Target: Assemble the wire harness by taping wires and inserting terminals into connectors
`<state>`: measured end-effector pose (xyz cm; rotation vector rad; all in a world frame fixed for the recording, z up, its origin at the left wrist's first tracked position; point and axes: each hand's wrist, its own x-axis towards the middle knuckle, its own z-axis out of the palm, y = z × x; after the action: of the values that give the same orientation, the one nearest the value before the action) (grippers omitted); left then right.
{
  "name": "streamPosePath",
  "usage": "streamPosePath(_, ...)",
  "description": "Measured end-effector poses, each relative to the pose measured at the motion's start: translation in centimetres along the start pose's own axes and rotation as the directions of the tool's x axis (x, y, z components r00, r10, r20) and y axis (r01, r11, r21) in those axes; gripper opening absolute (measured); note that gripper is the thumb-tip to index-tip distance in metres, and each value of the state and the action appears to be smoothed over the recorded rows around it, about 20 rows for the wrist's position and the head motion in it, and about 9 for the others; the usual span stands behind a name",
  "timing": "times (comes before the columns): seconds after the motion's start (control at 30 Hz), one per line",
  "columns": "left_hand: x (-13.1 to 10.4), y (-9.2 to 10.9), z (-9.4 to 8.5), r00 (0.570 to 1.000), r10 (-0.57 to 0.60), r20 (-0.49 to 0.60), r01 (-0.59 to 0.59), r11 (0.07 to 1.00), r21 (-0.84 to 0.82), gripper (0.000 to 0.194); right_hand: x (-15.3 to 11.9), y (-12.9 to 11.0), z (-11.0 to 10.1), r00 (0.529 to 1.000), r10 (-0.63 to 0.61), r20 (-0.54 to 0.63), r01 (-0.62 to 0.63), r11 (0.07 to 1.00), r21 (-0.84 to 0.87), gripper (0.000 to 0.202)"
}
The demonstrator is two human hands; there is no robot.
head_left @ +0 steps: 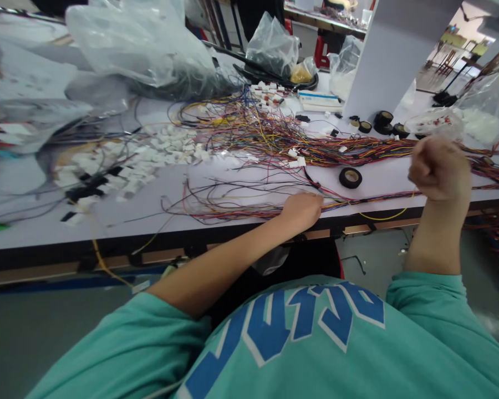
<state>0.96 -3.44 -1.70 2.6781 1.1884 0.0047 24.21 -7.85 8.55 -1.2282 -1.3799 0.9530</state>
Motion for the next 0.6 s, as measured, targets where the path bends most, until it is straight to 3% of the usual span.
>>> streamPosePath(0.07,-0.1,0.0,0.0,0.999,-0.038,0.002,0.038,0.999,-0.017,0.031,0.1,1.2,0.8,0.987,0.116,0.111,-0.078,0.949,-0.306,0.023)
streamPosePath(0.13,0.0,0.0,0.0,0.998,-0.059,0.013,0.059,0.998,-0.031,0.030,0.3,2.9,1.5,0.962,0.179,0.207,-0.032,0.824,-0.565,0.019)
streamPosePath(0.2,0.1,-0.1,-0.1,0.998,-0.062,0.022,0.063,0.997,-0.038,0.030,0.5,4.7,2.2,0.953,0.170,0.250,0.059,0.704,-0.707,0.015)
streamPosePath(0.37,0.3,-0.2,-0.3,0.997,-0.076,0.026,0.077,0.997,-0.031,0.031,0.0,7.6,4.5,0.929,0.213,0.302,0.187,0.434,-0.881,0.020)
streamPosePath(0.47,0.5,-0.3,-0.3,0.996,-0.080,0.034,0.081,0.996,-0.046,0.031,-0.5,7.8,5.9,0.907,0.275,0.319,0.258,0.234,-0.937,0.024)
streamPosePath(0.6,0.7,-0.6,-0.3,0.996,-0.082,0.042,0.084,0.994,-0.066,0.029,-0.7,7.6,7.1,0.855,0.356,0.376,0.369,0.092,-0.925,0.027)
